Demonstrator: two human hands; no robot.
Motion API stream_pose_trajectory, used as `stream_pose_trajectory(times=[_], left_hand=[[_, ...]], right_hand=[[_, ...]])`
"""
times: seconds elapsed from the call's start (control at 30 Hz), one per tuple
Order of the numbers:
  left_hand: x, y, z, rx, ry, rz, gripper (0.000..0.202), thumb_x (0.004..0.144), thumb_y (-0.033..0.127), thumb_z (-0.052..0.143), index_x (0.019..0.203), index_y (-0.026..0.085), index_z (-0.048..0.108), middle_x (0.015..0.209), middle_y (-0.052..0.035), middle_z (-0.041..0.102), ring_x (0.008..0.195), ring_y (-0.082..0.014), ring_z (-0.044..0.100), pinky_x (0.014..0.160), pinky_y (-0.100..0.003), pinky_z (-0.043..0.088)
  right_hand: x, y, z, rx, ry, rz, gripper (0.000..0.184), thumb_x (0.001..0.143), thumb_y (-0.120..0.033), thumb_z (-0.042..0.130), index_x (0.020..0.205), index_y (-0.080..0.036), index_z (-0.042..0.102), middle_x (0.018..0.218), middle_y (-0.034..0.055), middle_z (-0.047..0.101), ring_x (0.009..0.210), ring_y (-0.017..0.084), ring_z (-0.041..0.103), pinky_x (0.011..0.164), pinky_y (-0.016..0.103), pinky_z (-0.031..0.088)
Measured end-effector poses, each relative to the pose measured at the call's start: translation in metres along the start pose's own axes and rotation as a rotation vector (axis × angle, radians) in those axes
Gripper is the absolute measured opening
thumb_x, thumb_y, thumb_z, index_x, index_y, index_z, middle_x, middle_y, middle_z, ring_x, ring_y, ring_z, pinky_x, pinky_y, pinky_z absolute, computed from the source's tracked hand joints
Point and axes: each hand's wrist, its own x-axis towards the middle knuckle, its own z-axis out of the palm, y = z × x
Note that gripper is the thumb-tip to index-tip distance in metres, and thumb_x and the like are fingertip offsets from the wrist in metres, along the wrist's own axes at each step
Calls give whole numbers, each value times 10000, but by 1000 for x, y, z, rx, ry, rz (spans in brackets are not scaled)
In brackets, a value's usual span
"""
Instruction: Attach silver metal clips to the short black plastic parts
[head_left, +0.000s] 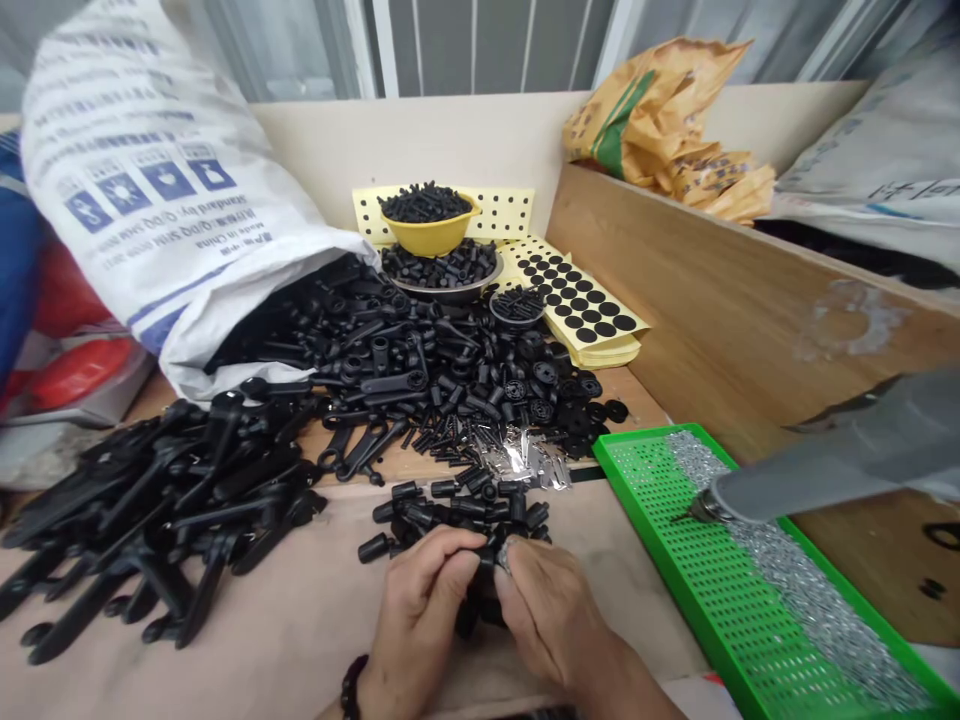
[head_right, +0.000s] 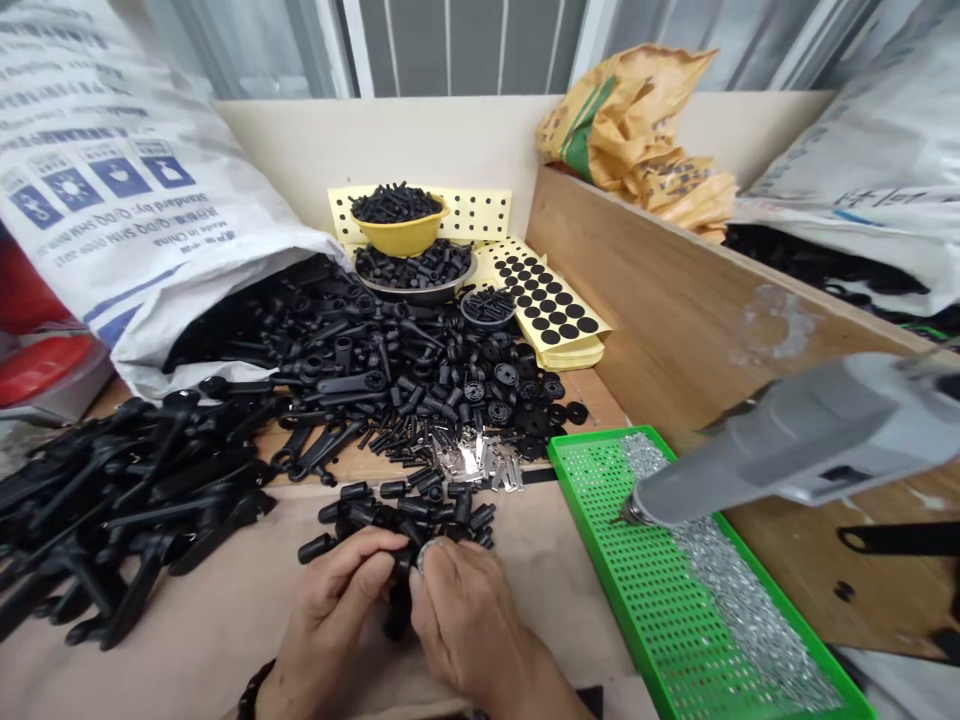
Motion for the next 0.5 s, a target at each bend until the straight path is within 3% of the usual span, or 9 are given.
stream_pose_trajectory(times=[0.17, 0.5], left_hand=[[-3, -5, 4, -70, -7, -119, 212, 815, 326, 514, 808, 185, 673, 571, 1, 593, 488, -134, 513, 471, -217, 425], [-12, -12, -1, -48, -14, 31, 106, 811, 200, 554, 812, 227, 657, 796, -2, 679, 734, -146, 616, 672, -203, 485]], right_hand=[[-1, -1, 1, 17, 17, 22, 260, 917, -134, 239, 707, -207, 374, 575, -6, 466, 520, 138, 440, 534, 264, 327], [-3, -1, -1, 263, -150, 168, 265, 938, -182, 228, 691, -218, 318, 564, -35, 424, 491, 114, 430, 501, 239, 293]])
